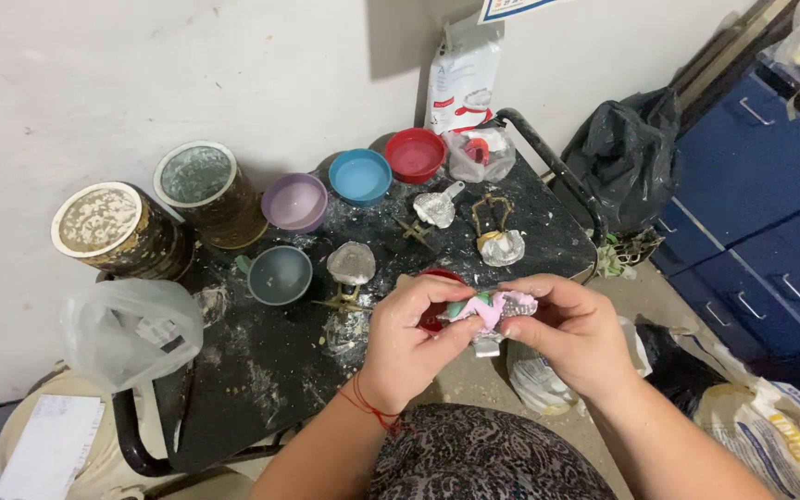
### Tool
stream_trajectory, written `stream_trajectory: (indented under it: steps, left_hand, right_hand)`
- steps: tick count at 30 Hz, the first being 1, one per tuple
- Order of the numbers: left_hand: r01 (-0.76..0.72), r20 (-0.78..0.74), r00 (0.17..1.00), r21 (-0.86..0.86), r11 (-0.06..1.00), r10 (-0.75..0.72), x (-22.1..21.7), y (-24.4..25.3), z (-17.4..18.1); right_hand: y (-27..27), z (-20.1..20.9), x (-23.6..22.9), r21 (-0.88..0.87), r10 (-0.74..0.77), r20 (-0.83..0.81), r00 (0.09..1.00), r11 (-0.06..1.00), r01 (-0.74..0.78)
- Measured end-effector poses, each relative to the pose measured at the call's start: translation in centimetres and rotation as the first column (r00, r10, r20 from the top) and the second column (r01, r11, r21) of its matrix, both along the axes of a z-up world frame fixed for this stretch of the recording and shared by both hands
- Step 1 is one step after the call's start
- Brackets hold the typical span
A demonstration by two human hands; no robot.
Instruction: The person mixes a white powder in a red bowl using a green spatula. They then apply the mixture to a pink flower-shaped object and a silver-colored object, rubbing the substance onto their surfaces.
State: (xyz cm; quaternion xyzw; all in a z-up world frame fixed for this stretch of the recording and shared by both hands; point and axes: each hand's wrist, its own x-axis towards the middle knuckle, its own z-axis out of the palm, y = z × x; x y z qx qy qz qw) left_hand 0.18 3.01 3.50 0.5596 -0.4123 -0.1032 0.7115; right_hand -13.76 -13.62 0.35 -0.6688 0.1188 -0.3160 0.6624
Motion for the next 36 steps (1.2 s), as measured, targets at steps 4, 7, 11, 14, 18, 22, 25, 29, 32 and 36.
stream_trajectory:
  steps: [4,7,11,14,18,22,25,29,32,36]
  left_hand:
    - [-0.005,-0.027,1.000,0.006,1.000,0.005,0.0,0.1,-0.1]
    - [-0.010,-0.052,0.999,0.020,1.000,0.011,-0.1,0.1,-0.5]
    - [0.110,-0.149,0.983,0.027,0.994,-0.105,0.0,0.4,-0.3]
    - [0.173,0.096,0.980,0.046,0.984,-0.177,1.4,1.1,0.6]
    - [-0.093,0.789,0.608,-0.046,0.995,0.093,2.5,0.5,0.4]
    - [-0.116,0.853,0.475,-0.183,0.976,0.217,2.2,-1.0,0.0]
    - [-0.092,0.853,0.498,-0.129,0.987,0.158,2.2,-0.8,1.4]
    - [-0.035,0.812,0.584,0.002,0.999,0.019,2.7,-0.8,3.3]
    - [-0.026,0.780,0.625,-0.011,1.000,0.025,3.1,-1.2,3.7]
    - [-0.012,0.654,0.755,-0.064,0.998,0.051,2.9,-1.5,3.9]
  right_hand:
    - [-0.2,-0.4,0.0,0.018,0.000,-0.019,1.000,1.000,0.001]
    - [-0.2,0.0,0.3,0.026,0.005,-0.030,1.000,1.000,-0.004]
    - [-0.9,1.1,0.5,0.065,0.034,-0.108,0.994,0.998,-0.027]
    - [-2.5,1.5,0.8,0.171,0.108,-0.139,0.984,0.982,-0.084]
    - [-3.0,2.0,1.1,0.384,0.266,-0.041,0.963,0.894,-0.230]
    - [-1.9,2.6,1.6,0.483,0.311,0.010,0.950,0.830,-0.278]
    - [-2.3,2.0,1.7,0.537,0.374,0.015,0.927,0.780,-0.323]
    - [-2.5,1.9,1.9,0.532,0.427,0.029,0.904,0.759,-0.375]
    - [-1.8,3.0,2.0,0.532,0.441,0.062,0.895,0.744,-0.403]
    - [-2.1,3.5,1.3,0.328,0.377,-0.206,0.903,0.896,-0.299]
